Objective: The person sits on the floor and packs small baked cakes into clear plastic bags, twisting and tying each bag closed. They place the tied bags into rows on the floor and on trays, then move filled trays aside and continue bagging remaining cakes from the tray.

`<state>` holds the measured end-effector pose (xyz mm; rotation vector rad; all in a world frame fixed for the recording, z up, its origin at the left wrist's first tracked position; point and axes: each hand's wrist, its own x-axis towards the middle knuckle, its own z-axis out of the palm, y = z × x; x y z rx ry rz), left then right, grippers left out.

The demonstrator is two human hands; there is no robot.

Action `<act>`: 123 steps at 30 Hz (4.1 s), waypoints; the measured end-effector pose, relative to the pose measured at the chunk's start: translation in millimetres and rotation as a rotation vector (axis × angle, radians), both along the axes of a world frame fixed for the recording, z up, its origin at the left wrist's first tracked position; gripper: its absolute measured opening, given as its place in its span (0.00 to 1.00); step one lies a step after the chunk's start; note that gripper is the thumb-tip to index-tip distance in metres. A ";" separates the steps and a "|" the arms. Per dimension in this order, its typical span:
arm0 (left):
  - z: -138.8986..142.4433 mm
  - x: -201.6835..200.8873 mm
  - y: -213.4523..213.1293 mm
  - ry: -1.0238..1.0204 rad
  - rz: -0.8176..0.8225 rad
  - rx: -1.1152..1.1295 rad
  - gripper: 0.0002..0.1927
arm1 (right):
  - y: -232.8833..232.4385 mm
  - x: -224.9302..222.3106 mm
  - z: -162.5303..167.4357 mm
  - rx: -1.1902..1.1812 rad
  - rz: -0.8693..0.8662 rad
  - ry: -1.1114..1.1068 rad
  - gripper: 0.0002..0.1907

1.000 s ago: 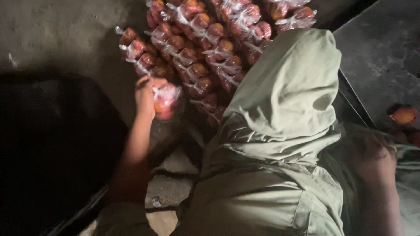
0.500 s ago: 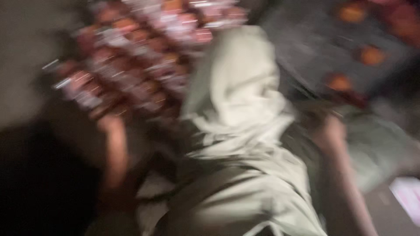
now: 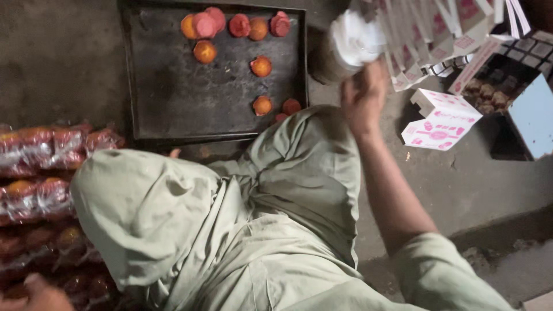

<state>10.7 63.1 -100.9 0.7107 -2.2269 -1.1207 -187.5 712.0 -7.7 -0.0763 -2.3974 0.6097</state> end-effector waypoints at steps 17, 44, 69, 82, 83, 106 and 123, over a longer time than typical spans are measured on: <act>92.5 -158.8 335.8 -0.131 -1.305 -0.351 0.14 | -66.4 73.2 17.1 -0.227 0.897 -0.417 0.18; 57.4 -150.8 287.5 -0.114 -1.280 0.277 0.13 | -170.8 88.6 -30.3 -1.199 0.805 -1.014 0.12; 7.9 -185.2 245.5 -0.292 -1.102 0.810 0.13 | -127.4 75.0 47.9 0.109 0.488 -0.126 0.09; 6.7 -184.1 251.7 -0.197 -0.670 0.200 0.14 | -131.4 51.8 37.6 -0.219 0.401 -0.281 0.18; 5.5 -185.8 250.3 -0.258 -0.642 0.128 0.17 | -134.0 49.4 37.9 -0.303 0.454 -0.237 0.22; 45.9 -147.6 290.9 0.117 -0.986 0.384 0.11 | -168.7 77.2 -67.1 -0.515 0.326 -0.656 0.17; 23.0 -138.1 298.1 0.094 -1.128 0.163 0.08 | -163.9 70.7 -39.4 0.151 0.887 -0.541 0.36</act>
